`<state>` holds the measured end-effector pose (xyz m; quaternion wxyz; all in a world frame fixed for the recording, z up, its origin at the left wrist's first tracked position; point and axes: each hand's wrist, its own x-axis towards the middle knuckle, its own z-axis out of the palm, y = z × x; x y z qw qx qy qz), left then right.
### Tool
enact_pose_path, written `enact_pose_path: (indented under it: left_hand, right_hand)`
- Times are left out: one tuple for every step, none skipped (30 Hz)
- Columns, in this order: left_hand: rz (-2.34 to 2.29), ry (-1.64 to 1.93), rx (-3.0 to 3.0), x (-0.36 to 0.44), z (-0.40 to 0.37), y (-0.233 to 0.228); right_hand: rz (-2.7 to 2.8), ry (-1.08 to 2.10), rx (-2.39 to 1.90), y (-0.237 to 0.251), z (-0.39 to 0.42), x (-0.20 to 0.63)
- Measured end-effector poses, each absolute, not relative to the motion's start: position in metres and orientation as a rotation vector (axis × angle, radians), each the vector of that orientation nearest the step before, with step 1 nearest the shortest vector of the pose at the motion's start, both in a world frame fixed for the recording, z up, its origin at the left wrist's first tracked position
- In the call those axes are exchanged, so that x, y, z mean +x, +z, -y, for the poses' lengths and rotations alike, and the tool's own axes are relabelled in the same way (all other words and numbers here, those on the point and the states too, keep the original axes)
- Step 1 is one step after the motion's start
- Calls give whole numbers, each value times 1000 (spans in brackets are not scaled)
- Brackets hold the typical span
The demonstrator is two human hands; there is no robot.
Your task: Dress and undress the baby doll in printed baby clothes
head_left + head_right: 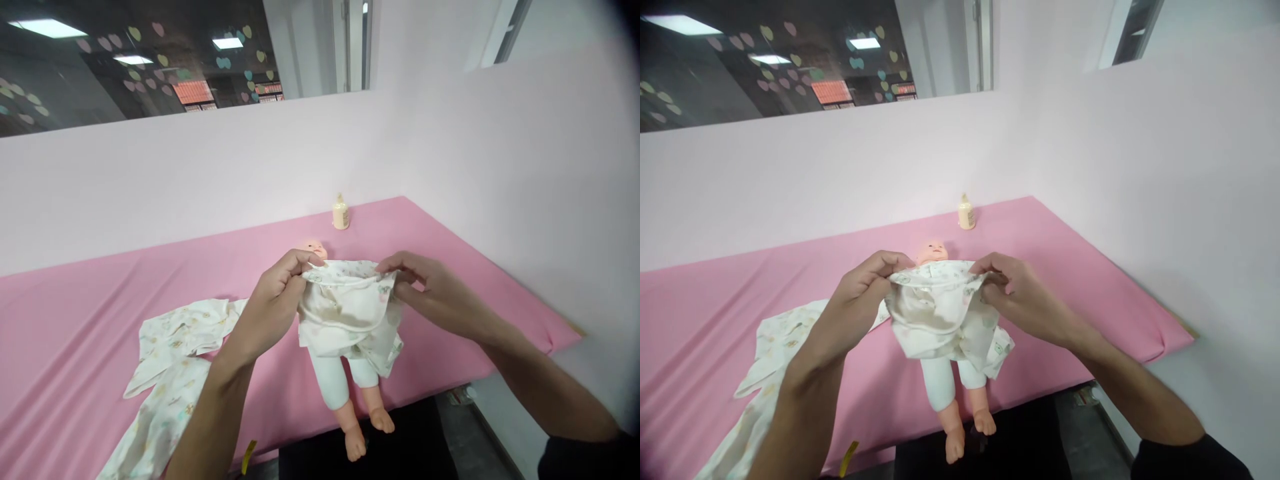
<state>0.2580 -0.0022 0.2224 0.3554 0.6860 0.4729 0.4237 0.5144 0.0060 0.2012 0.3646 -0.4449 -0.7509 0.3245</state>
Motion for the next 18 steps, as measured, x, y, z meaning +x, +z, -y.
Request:
enact_pose_path:
  left_hand:
    - [-1226,1106,1788,258,1,224]
    - [-1231,1120,1803,258,-1,225]
    - [-1236,1131,1817,258,-3,226]
    - [-1238,1134,1828,259,-5,227]
    - [-1241,1136,1840,261,-6,227]
    - [-1248,1142,1859,264,-6,226]
    - [-1269,1168,1889,268,-5,224]
    - [-1304,1219,1933,273,-3,220]
    - [-1349,1287,1995,279,2,214]
    - [-1394,1370,2075,286,7,207]
    - [-1423,1427,2170,294,13,199]
    - [-1408,1444,2285,301,20,191]
    - [-1363,1435,2403,308,25,182]
    - [-1323,1422,2504,313,30,175]
    - [-1289,1411,2588,317,32,168]
    - [-1271,1411,2653,319,33,163]
    - [-1271,1418,2701,320,33,160]
    - [-1277,1419,2735,319,32,158]
  right_hand:
    - [1969,858,-1147,202,-6,516]
    - [2003,869,-1147,204,-5,517]
    - [2016,863,-1147,206,-4,517]
    - [1999,836,-1148,210,-3,517]
    - [1957,790,-1151,214,-3,516]
    - [1904,733,-1151,218,-3,515]
    - [1851,677,-1145,224,-3,514]
    - [1809,626,-1133,229,-3,513]
    - [1788,583,-1118,235,-4,511]
    - [1786,545,-1099,241,-4,508]
    - [1800,511,-1078,247,-5,505]
    - [1820,482,-1056,252,-4,502]
    - [1838,454,-1034,257,-4,499]
    - [1851,423,-1014,262,-3,496]
    - [1862,389,-994,266,-1,494]
    - [1871,354,-976,270,0,492]
    - [1880,321,-961,274,2,491]
    - [1888,293,-952,277,3,491]
